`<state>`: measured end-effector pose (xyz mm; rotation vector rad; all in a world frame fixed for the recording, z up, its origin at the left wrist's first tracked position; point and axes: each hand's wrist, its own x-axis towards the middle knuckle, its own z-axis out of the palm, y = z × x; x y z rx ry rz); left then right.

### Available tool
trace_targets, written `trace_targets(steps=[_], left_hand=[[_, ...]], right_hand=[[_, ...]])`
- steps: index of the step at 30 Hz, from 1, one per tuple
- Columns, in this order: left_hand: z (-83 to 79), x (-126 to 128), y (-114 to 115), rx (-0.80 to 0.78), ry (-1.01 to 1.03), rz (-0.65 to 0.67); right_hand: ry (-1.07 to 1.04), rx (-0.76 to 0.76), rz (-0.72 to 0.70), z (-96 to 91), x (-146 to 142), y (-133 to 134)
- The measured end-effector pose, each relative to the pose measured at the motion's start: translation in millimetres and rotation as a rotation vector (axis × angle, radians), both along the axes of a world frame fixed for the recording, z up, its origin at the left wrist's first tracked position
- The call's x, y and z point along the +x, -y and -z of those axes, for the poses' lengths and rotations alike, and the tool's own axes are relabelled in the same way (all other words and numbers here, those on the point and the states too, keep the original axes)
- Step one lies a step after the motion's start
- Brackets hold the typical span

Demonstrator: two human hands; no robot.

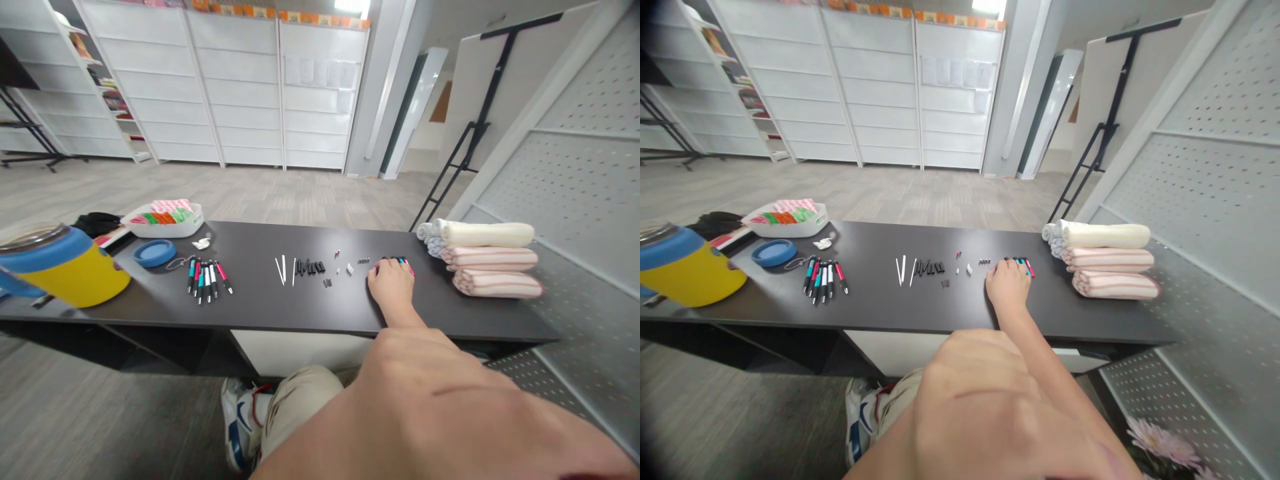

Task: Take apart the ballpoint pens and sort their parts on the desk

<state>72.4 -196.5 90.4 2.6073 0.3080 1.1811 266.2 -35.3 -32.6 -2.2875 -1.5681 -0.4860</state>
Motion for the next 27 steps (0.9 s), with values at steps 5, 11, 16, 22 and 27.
trace_targets(steps=[5, 11, 16, 22, 27], left_hand=[[23.9, -2, -2, -0.049, 0.131, -0.03], [82.4, -71, -49, -0.202, -0.152, -0.707], [84.5, -146, -103, -0.181, -0.401, -1.292], [81.3, -179, -146, -0.247, -0.638, -1.445], [90.9, -177, -157, -0.222, -0.655, -1.457]], right_hand=[[-0.007, 0.013, -0.036, -3.6, -1, 3], [-0.102, -0.024, -0.121, -4.1, -1, 2], [-0.158, -0.006, -0.142, -5.4, -3, 5], [-0.197, -0.044, -0.135, -10.8, -5, 10], [-0.203, -0.067, -0.155, -14.1, -5, 12]])
